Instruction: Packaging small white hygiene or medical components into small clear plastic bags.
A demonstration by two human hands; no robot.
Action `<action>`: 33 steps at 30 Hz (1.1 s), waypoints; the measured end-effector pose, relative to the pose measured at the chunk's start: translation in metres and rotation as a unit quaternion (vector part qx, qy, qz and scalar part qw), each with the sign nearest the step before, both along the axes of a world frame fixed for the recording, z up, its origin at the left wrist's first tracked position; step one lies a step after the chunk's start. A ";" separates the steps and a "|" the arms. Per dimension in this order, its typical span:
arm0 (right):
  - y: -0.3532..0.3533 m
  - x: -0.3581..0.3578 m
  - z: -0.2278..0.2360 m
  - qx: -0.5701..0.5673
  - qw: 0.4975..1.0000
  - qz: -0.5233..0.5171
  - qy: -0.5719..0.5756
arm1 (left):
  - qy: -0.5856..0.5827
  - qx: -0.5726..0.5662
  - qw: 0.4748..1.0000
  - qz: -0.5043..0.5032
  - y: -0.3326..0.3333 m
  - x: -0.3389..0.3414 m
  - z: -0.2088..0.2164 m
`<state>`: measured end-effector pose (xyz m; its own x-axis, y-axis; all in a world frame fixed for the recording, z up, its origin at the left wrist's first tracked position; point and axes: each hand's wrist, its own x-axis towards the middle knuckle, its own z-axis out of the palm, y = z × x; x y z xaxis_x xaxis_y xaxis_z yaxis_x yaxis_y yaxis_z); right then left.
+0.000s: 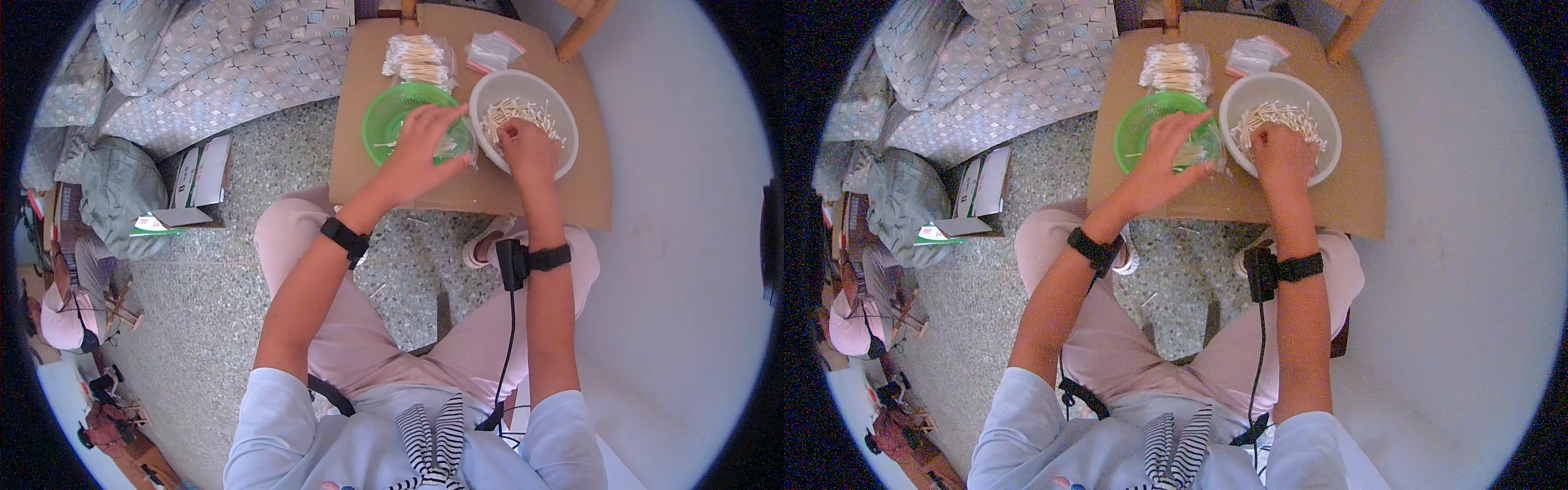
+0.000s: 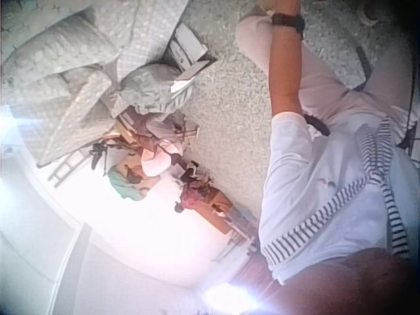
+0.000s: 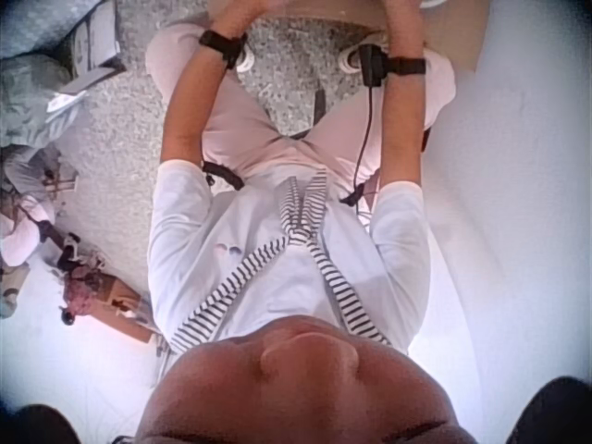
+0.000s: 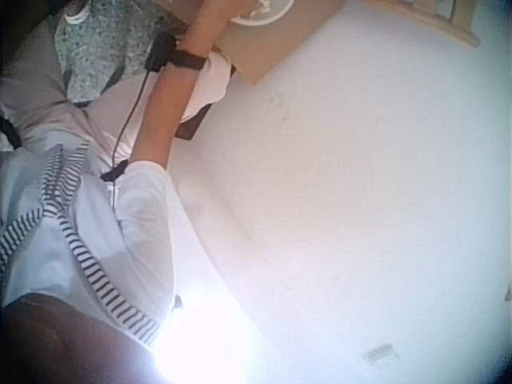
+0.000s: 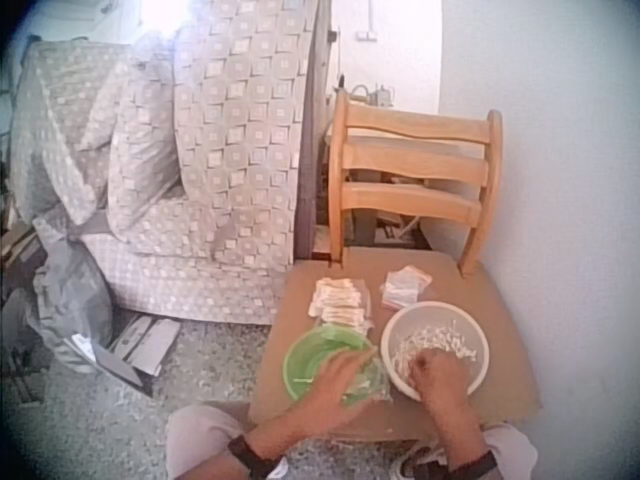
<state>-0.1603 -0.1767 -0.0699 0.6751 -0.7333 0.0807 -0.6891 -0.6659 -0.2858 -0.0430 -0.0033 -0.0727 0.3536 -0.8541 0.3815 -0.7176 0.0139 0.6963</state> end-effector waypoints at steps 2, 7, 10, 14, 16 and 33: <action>0.001 -0.001 0.001 -0.020 1.000 -0.010 -0.020 | -0.008 -0.009 1.000 0.008 -0.001 0.000 0.001; 0.004 -0.001 0.007 -0.055 0.994 -0.020 -0.097 | 0.040 -0.027 0.999 0.021 0.001 0.001 0.005; 0.001 0.004 0.007 0.051 0.977 -0.026 -0.206 | 0.030 -0.037 0.998 0.033 -0.001 0.001 0.006; 0.001 0.011 0.006 0.307 0.841 0.084 -0.438 | -0.014 -0.023 0.999 0.035 -0.004 0.003 0.006; 0.011 0.016 0.011 0.355 0.814 0.110 -0.447 | 0.014 -0.040 0.999 0.018 -0.002 0.005 0.003; 0.024 0.017 0.017 0.461 0.761 0.133 -0.436 | 0.019 -0.040 0.998 0.034 -0.004 0.001 0.005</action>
<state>-0.1432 -0.1523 -0.0531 0.7935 -0.5971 0.1173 0.1547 0.0115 -0.9879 -0.0419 -0.0076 -0.0682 0.4250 -0.7947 0.4334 -0.6923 0.0231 0.7212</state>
